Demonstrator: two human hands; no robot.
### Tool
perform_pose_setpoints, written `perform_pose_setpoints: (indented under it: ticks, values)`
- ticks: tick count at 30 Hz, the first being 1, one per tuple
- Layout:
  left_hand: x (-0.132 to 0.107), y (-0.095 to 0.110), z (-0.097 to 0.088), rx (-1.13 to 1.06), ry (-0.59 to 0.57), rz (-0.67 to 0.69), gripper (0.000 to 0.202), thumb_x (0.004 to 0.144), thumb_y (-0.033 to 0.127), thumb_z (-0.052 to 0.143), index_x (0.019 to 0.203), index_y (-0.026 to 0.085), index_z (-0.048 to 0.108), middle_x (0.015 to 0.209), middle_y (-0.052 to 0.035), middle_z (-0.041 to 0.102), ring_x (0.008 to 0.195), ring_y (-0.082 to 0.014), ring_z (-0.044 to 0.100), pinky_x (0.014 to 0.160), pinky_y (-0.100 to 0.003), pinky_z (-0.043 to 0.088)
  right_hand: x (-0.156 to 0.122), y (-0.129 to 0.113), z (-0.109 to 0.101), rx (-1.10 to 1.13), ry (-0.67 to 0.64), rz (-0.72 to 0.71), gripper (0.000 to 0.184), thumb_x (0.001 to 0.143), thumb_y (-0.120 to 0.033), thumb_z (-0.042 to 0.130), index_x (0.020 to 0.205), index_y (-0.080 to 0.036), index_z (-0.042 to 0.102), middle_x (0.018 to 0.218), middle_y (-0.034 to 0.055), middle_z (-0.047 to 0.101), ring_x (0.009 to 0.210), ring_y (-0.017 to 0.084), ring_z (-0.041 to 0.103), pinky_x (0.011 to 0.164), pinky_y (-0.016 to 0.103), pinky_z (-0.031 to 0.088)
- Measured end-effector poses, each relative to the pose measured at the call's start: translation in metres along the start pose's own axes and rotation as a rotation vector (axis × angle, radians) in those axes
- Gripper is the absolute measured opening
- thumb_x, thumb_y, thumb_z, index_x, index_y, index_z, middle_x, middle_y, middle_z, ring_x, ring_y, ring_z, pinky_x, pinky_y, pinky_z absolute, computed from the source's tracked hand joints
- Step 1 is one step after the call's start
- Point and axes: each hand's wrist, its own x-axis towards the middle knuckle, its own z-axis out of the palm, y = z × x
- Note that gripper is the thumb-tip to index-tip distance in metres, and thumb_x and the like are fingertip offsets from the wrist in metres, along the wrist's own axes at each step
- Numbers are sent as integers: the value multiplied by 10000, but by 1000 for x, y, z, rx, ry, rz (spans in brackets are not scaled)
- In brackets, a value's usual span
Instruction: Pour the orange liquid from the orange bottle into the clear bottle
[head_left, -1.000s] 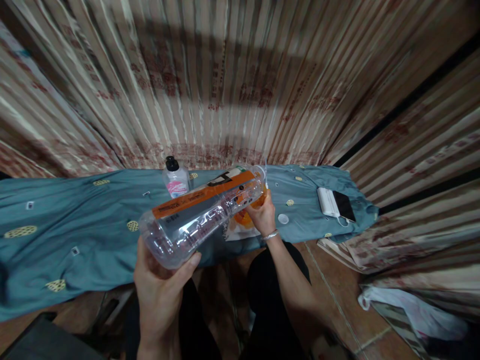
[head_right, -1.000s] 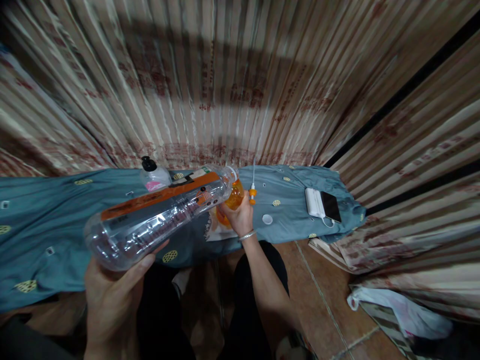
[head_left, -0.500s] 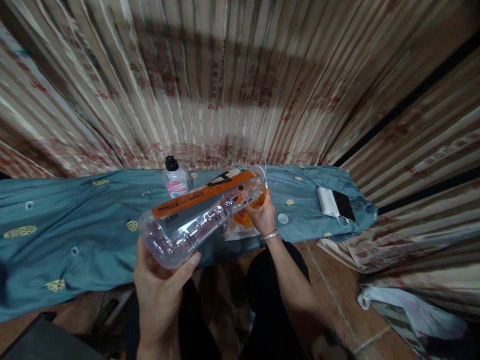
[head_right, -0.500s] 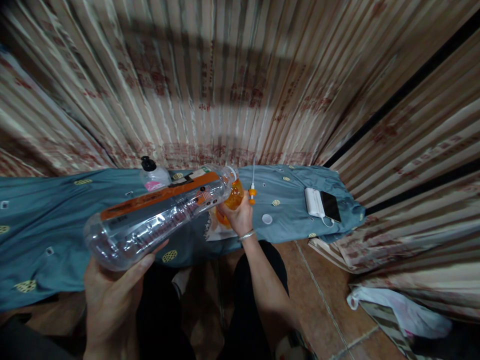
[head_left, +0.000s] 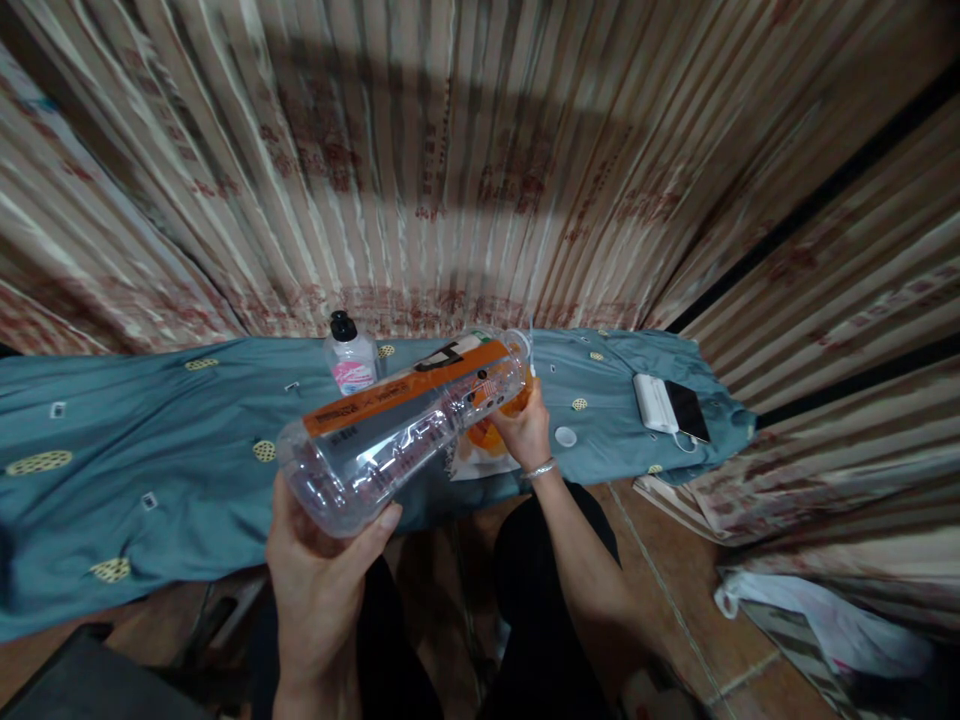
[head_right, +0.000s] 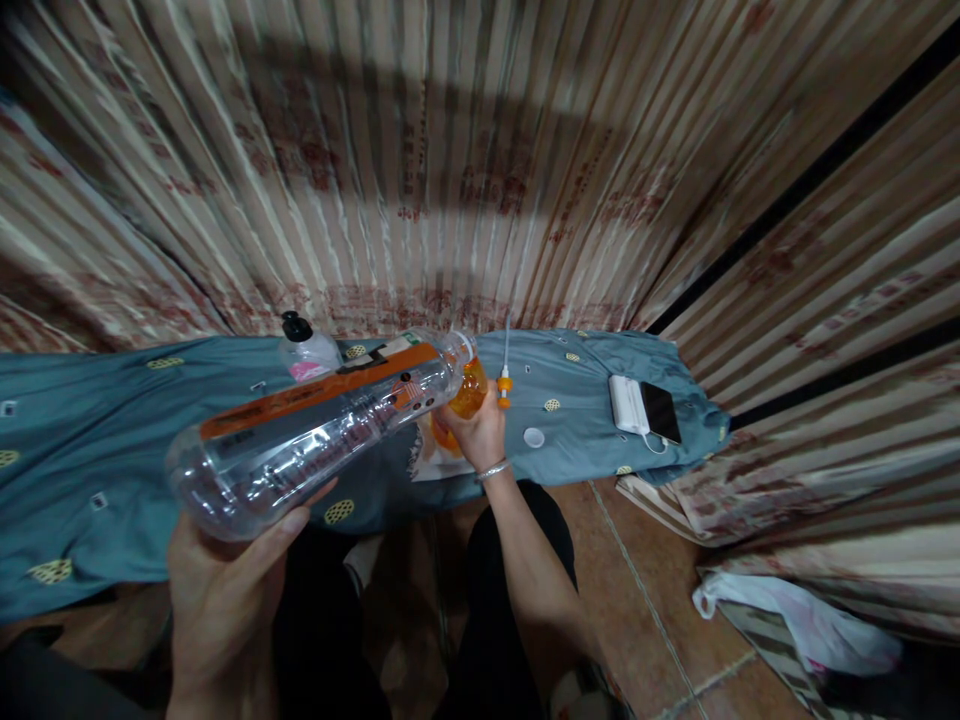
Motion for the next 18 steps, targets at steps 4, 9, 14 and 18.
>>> perform_pose_setpoints:
  ticks: [4,9,14,18]
  values:
    - [0,-1,-1,-1,-10,-13,682,572,301,1009,1193,258,729,1117,-50,733,972,-271,724,996,-489,608,0,0,-1,-12,-10,6,565,680,-470,858,1089,-258,532,967,44,765,859,278,766,736,373,614]
    - [-1,0,-1,7,-5,-19,658,573,304,1005,1166,262,723,1085,-43,735,1002,-306,730,1015,-520,597,0,0,-1,-24,-18,15,564,697,-469,853,1107,-256,530,982,46,771,868,278,773,745,375,620]
    - [-1,1,0,-18,-6,-26,673,578,286,1005,1188,257,722,1114,-55,731,1023,-312,724,1009,-517,600,0,-1,-1,-8,-8,15,576,688,-472,870,1103,-255,536,980,45,776,848,274,776,741,373,626]
    - [-1,1,0,-2,-10,-20,691,585,290,1003,1215,254,721,1143,-66,733,1058,-319,722,998,-509,604,-1,-2,0,-12,-1,13,574,683,-467,875,1098,-259,538,971,41,777,850,274,776,736,371,626]
